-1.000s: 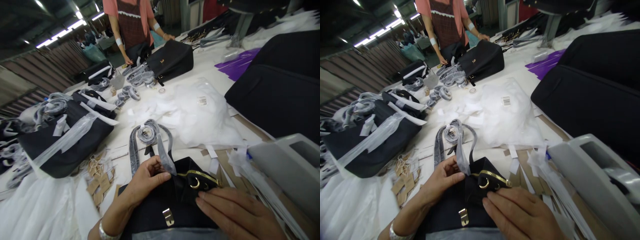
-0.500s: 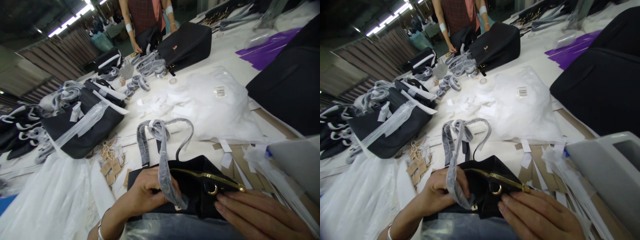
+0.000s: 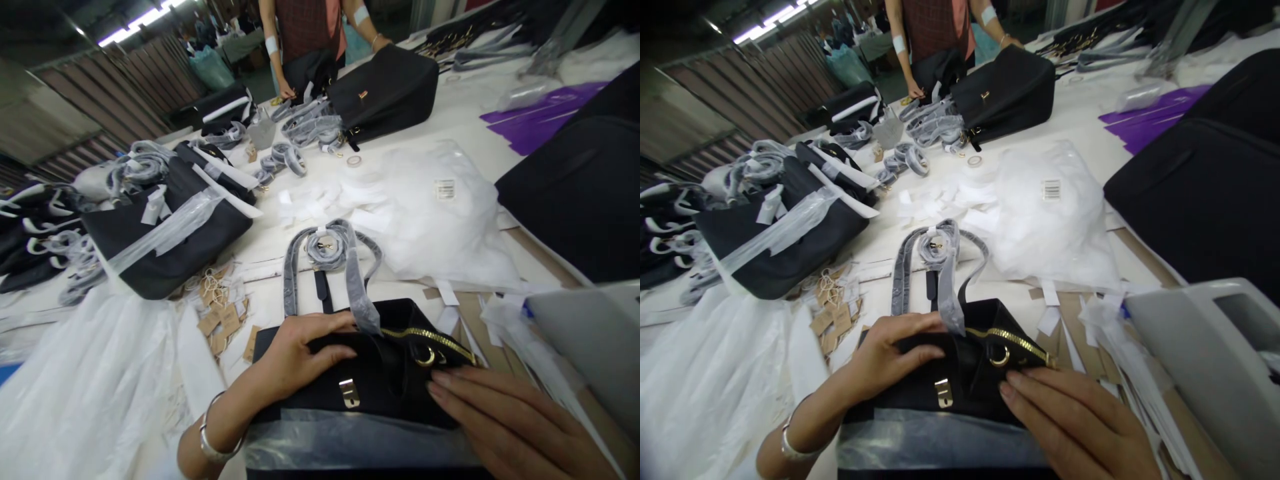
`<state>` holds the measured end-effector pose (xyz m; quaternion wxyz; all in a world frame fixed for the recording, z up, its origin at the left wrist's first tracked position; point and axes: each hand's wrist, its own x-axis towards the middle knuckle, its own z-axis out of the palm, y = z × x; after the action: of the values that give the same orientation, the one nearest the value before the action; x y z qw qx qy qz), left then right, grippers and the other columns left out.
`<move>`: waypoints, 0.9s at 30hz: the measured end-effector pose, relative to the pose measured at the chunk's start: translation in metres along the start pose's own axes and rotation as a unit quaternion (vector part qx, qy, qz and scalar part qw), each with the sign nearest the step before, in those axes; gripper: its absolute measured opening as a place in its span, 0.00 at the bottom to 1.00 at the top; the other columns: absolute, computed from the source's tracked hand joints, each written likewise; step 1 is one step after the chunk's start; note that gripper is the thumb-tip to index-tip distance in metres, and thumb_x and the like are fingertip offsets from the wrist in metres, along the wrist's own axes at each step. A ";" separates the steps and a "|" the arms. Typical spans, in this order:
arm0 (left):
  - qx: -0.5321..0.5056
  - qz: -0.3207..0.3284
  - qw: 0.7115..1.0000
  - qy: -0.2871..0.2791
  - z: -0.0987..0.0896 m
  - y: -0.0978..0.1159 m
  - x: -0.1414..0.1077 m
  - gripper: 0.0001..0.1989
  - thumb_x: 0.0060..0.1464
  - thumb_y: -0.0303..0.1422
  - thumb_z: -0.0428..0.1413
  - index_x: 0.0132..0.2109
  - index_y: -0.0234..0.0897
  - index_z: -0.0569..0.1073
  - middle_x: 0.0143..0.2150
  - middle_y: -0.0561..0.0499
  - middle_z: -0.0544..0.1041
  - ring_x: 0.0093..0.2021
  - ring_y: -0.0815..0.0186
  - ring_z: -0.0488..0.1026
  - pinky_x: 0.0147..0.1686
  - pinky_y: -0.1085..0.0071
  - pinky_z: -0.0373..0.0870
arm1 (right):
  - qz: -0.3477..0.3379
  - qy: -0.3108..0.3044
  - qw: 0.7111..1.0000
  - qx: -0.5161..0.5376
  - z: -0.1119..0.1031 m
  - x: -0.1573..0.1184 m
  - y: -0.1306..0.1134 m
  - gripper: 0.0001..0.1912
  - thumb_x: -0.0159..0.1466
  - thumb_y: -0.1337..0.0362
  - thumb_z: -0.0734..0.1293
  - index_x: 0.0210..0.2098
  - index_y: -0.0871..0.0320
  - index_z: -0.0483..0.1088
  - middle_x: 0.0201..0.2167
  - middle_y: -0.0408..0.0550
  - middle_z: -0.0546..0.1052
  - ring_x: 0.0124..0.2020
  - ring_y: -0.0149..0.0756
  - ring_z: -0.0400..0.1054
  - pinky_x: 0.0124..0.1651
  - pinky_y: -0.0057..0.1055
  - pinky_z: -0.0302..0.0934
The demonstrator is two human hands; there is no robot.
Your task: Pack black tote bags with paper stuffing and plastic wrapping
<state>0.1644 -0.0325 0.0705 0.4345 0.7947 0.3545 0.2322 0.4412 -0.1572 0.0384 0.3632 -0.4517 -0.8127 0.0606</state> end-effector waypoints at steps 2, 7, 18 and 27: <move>0.022 -0.020 1.000 0.002 0.001 -0.001 0.001 0.24 0.56 0.31 0.62 0.59 0.45 0.72 0.46 0.53 0.82 0.45 0.65 0.80 0.48 0.74 0.74 | 0.016 0.010 1.000 -0.006 0.003 0.005 0.001 0.21 0.68 0.70 0.62 0.59 0.52 0.69 0.47 0.45 0.80 0.50 0.36 0.73 0.54 0.30 0.68; 0.087 -0.063 0.993 -0.051 -0.005 0.000 0.004 0.22 0.58 0.34 0.60 0.59 0.47 0.71 0.55 0.54 0.78 0.53 0.62 0.76 0.54 0.70 0.71 | 0.105 0.067 0.991 -0.054 0.018 0.015 0.006 0.17 0.66 0.68 0.66 0.54 0.53 0.71 0.47 0.46 0.79 0.47 0.37 0.74 0.55 0.32 0.66; 0.196 -0.055 0.979 0.007 -0.007 -0.019 -0.014 0.20 0.60 0.32 0.58 0.59 0.43 0.71 0.56 0.51 0.77 0.55 0.60 0.74 0.58 0.63 0.69 | 0.263 0.012 0.964 -0.041 0.024 0.014 0.013 0.22 0.68 0.53 0.62 0.59 0.54 0.68 0.49 0.50 0.79 0.42 0.41 0.77 0.44 0.34 0.70; 0.241 0.007 0.970 -0.011 0.011 0.032 -0.093 0.18 0.66 0.38 0.50 0.61 0.43 0.69 0.61 0.51 0.73 0.61 0.63 0.69 0.61 0.63 0.66 | 0.162 -0.021 0.984 -0.078 0.002 -0.003 -0.015 0.23 0.69 0.54 0.60 0.62 0.51 0.64 0.63 0.50 0.68 0.63 0.47 0.61 0.65 0.47 0.55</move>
<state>0.1242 -0.1211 0.0861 0.2322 0.8808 0.3901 0.1343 0.4304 -0.1676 0.0413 0.2950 -0.6026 -0.7387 0.0645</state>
